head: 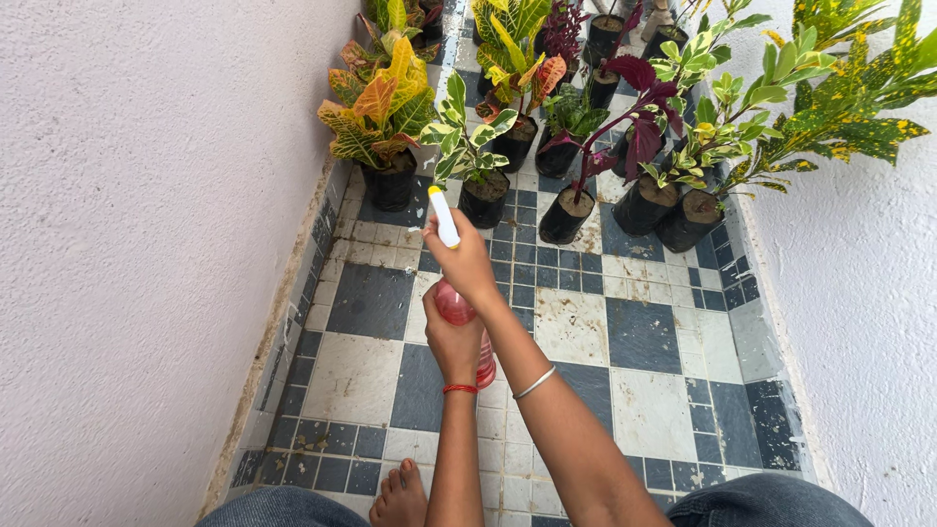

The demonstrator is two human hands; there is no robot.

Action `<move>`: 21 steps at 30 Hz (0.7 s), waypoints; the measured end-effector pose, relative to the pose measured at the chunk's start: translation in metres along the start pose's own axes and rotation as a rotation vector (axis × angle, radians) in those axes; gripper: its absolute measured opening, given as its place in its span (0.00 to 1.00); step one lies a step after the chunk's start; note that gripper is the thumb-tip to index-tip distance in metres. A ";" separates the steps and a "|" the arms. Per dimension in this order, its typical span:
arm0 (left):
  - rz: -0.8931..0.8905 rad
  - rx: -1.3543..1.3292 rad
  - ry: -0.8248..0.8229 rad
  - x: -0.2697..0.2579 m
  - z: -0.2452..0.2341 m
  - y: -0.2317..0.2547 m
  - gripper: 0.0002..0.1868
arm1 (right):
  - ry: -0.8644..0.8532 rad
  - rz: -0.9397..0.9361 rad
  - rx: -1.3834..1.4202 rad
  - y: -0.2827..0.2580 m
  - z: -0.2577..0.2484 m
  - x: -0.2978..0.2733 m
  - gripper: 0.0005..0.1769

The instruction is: The person sits on a tiled floor and uses a pink spray bottle to mist a row of potted plants. They systematically move from one plant to the next, spraying the leaves and soil of each pot.

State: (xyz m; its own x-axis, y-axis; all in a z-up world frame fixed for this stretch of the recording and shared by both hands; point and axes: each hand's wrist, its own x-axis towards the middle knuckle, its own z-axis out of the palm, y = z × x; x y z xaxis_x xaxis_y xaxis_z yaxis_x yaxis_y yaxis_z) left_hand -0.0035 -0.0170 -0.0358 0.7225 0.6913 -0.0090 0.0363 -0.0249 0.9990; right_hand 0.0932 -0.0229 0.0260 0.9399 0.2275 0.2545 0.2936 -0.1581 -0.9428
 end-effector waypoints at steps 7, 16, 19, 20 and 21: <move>-0.009 0.016 -0.123 -0.013 0.012 0.013 0.36 | 0.098 -0.055 0.094 0.021 -0.032 -0.004 0.12; -0.056 0.042 -0.203 -0.026 0.024 0.010 0.36 | 0.154 0.004 -0.001 0.026 -0.057 -0.014 0.10; -0.033 0.015 -0.196 -0.027 0.027 0.004 0.36 | 0.159 0.025 -0.021 0.026 -0.057 -0.015 0.11; -0.019 0.001 -0.192 -0.027 0.027 0.002 0.36 | 0.159 0.036 -0.026 0.028 -0.057 -0.015 0.11; -0.015 0.003 -0.189 -0.027 0.027 0.000 0.37 | 0.156 0.000 -0.002 0.029 -0.055 -0.015 0.12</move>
State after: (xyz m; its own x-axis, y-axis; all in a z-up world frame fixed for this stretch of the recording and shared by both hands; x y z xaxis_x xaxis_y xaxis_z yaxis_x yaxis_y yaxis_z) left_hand -0.0042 -0.0557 -0.0370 0.8388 0.5436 -0.0318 0.0498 -0.0185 0.9986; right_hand 0.0972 -0.0840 0.0063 0.9555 0.0759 0.2851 0.2939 -0.1598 -0.9424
